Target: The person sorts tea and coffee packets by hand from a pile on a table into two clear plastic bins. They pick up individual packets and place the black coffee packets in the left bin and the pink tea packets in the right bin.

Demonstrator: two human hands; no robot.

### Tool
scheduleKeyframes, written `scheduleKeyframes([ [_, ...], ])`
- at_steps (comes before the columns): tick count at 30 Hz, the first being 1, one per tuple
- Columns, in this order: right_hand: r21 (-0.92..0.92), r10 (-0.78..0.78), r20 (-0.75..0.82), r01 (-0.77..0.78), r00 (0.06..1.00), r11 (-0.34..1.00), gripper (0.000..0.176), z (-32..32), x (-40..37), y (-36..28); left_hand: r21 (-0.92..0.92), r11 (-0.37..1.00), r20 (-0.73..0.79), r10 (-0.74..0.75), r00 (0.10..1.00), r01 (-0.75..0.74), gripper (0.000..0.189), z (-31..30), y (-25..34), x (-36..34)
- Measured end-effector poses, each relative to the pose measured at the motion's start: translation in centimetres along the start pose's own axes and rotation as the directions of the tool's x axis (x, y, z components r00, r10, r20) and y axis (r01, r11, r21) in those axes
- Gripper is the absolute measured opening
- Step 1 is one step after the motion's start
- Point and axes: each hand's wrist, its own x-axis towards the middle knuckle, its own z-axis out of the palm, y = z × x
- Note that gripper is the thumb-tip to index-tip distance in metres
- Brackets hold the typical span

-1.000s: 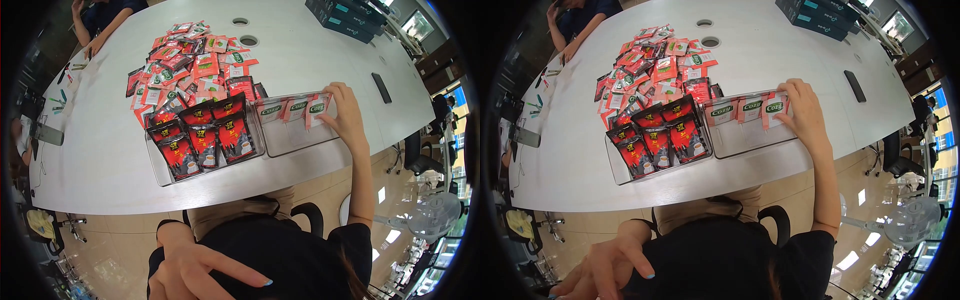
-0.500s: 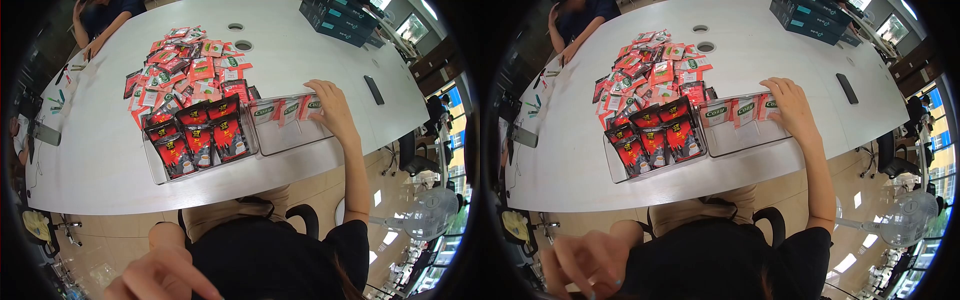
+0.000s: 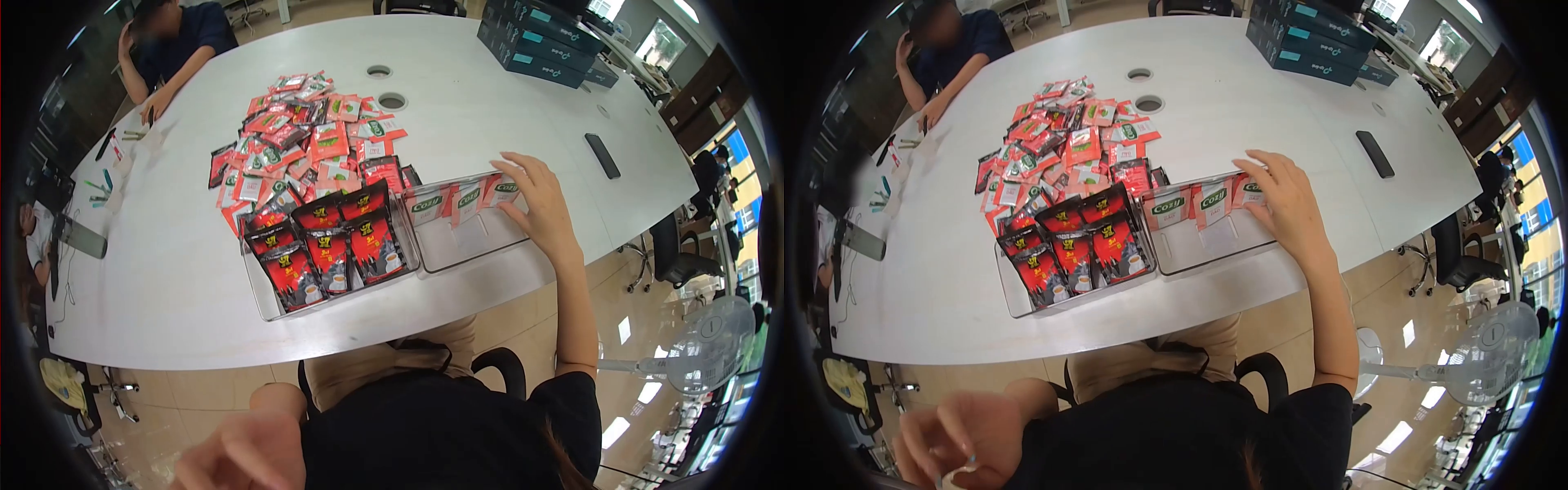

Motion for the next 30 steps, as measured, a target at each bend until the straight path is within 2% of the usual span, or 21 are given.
scheduleKeyframes([
  [2, 0.067, 0.005, -0.056, -0.001, 0.998, 0.998, 0.057, -1.1, -0.2, -0.9, -0.062, 0.983, 0.008, -0.172, 0.985, 0.172, 0.031, -0.1, 0.4, 0.1],
  [4, 0.136, -0.036, -0.244, 0.071, 0.969, 0.988, 0.05, -3.9, -0.1, -2.7, -0.129, 0.937, -0.021, -0.329, 0.944, 0.324, 0.033, 1.1, 0.2, 0.4],
  [5, 0.162, -0.044, -0.333, 0.103, 0.942, 0.981, 0.047, -5.8, -0.2, -4.0, -0.226, 0.92, -0.002, -0.33, 0.944, 0.321, 0.032, 1.4, -0.3, 0.6],
  [6, 0.096, -0.124, -0.432, 0.182, 0.893, 0.979, 0.04, -8.3, -0.3, -5.4, -0.284, 0.902, 0.011, -0.336, 0.942, 0.325, 0.032, 1.9, -0.5, 0.9],
  [7, 0.157, -0.125, -0.554, 0.251, 0.823, 0.955, 0.039, -10.1, -1.1, -6.2, -0.346, 0.876, 0.028, -0.348, 0.937, 0.336, 0.032, 2.5, -0.6, 1.4],
  [8, 0.126, -0.151, -0.65, 0.302, 0.745, 0.945, 0.038, -12.2, -2.0, -6.8, -0.423, 0.839, 0.051, -0.356, 0.933, 0.343, 0.032, 3.0, -0.8, 2.1],
  [9, 0.069, -0.188, -0.717, 0.337, 0.671, 0.939, 0.038, -14.0, -2.9, -7.7, -0.423, 0.791, 0.11, -0.44, 0.891, 0.442, 0.033, 3.5, -0.4, 3.0],
  [12, -0.12, -0.35, -0.811, 0.453, 0.469, 0.883, 0.037, -19.0, -5.6, -10.8, -0.55, 0.806, 0.058, -0.225, 0.973, 0.219, 0.033, 5.5, -2.3, 2.2],
  [13, -0.172, -0.395, -0.814, 0.473, 0.426, 0.864, 0.037, -20.1, -6.6, -12.0, -0.512, 0.826, 0.07, -0.234, 0.97, 0.236, 0.035, 5.8, -2.0, 2.4],
  [16, -0.292, -0.504, -0.785, 0.502, 0.362, 0.814, 0.035, -23.5, -8.9, -15.5, -0.551, 0.834, -0.034, -0.01, 0.999, -0.01, 0.036, 7.1, -2.9, 1.7],
  [17, -0.318, -0.528, -0.771, 0.505, 0.355, 0.803, 0.035, -24.4, -9.7, -16.6, -0.653, 0.752, -0.074, 0.061, 0.995, -0.095, 0.037, 7.5, -3.3, 1.5],
  [20, -0.384, -0.582, -0.737, 0.496, 0.343, 0.779, 0.034, -26.2, -11.8, -19.2, -0.716, 0.557, -0.303, 0.296, 0.906, -0.421, 0.03, 9.7, -4.3, 1.9],
  [23, -0.426, -0.608, -0.718, 0.477, 0.338, 0.769, 0.033, -27.5, -13.6, -20.6, -0.669, 0.689, -0.368, 0.019, 0.93, -0.279, 0.03, 8.6, -1.1, 0.5],
  [26, -0.446, -0.612, -0.716, 0.456, 0.335, 0.771, 0.032, -28.0, -15.3, -21.9, -0.798, 0.587, -0.316, -0.211, 0.925, -0.139, 0.02, 10.5, -2.6, 0.9],
  [28, -0.482, -0.637, -0.705, 0.448, 0.312, 0.753, 0.031, -27.9, -16.2, -22.6, -0.933, 0.355, -0.087, -0.387, 0.918, 0.062, 0.021, 12.0, -3.6, 0.9],
  [29, -0.492, -0.644, -0.699, 0.445, 0.31, 0.748, 0.031, -27.9, -16.5, -22.8, -0.953, 0.245, 0.048, -0.46, 0.887, 0.179, 0.021, 12.8, -3.6, 1.2],
  [30, -0.503, -0.652, -0.694, 0.44, 0.307, 0.744, 0.031, -27.9, -16.8, -22.9, -0.96, 0.144, 0.151, -0.45, 0.88, 0.238, 0.017, 14.1, -3.7, 1.5],
])
